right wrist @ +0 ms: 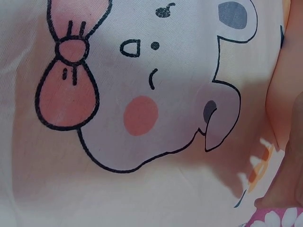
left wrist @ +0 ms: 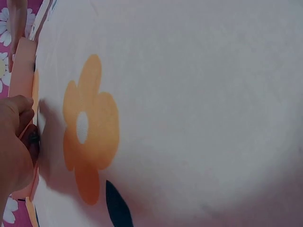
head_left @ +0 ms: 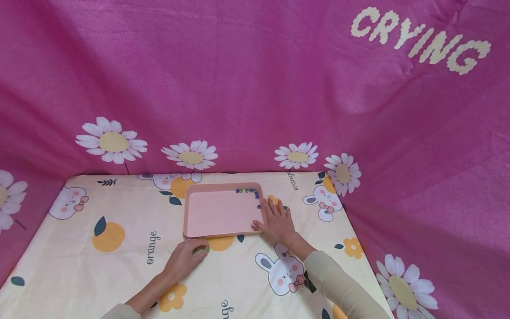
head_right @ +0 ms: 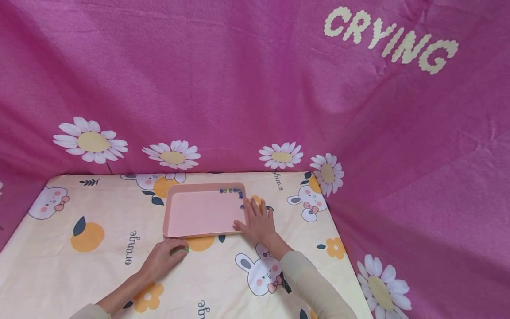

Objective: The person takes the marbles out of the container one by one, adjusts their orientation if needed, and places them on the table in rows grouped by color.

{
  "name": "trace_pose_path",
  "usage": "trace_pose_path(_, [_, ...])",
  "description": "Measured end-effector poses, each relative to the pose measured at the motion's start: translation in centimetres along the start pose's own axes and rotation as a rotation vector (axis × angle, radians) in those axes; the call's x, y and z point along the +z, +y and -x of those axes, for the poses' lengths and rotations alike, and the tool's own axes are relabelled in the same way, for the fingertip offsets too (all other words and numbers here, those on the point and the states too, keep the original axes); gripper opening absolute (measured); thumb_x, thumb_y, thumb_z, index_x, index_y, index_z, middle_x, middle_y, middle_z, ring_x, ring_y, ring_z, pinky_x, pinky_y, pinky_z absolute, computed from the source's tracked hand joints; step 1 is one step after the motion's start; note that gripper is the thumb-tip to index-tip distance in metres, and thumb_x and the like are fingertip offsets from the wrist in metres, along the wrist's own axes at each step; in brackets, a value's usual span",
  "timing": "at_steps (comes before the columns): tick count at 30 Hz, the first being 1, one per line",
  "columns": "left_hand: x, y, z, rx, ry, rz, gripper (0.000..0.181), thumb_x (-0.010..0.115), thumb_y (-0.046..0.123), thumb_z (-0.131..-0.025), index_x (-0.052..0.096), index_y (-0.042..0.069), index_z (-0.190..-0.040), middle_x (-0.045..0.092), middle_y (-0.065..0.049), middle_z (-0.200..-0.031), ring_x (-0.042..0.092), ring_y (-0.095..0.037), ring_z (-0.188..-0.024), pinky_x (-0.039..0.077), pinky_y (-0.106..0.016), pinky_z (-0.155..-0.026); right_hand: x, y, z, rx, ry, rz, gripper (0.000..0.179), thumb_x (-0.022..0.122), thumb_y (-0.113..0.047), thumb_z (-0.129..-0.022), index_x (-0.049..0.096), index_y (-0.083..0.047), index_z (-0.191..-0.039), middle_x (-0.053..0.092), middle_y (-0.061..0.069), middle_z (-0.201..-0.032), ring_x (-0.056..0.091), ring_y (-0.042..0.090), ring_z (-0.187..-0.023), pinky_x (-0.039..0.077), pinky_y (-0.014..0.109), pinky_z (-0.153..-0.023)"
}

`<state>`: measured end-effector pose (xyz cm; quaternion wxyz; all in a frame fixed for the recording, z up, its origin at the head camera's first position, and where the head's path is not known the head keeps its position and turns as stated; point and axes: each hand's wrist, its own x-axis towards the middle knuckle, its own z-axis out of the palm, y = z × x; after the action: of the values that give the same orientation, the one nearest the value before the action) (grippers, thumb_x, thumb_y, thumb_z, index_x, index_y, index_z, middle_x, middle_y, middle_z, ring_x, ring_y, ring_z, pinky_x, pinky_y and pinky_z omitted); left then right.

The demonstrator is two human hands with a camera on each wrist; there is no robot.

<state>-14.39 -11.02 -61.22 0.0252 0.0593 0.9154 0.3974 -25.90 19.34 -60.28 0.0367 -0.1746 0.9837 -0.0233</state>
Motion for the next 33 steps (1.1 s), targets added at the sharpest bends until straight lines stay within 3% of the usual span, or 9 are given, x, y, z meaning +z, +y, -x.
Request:
trace_pose_path(20, [0.50,-0.26,0.17,0.055,0.022,-0.133,0.016,0.076,0.014,-0.089,0.074,0.018,-0.104,0.068,0.005,-0.105,0.062,-0.017,-0.102,0.051,-0.042,-0.093,-0.18,0.03,0.24,-0.004,-0.006,-0.009,0.088,0.040,-0.068,-0.095,0.016,-0.016,-0.161,0.019,0.011,-0.164,0.014,0.043,-0.148,0.018,0.066,-0.112])
trace_pose_path(33, [0.53,-0.13,0.10,0.036,0.003,-0.168,0.017,0.075,0.017,-0.090,0.073,0.019,-0.107,0.068,0.006,-0.106,0.060,-0.017,-0.101,0.050,-0.040,-0.095,0.10,0.16,0.00,-0.017,0.019,0.005,0.087,0.040,-0.067,-0.095,0.017,-0.015,-0.161,0.021,0.012,-0.163,0.017,0.043,-0.147,0.022,0.067,-0.111])
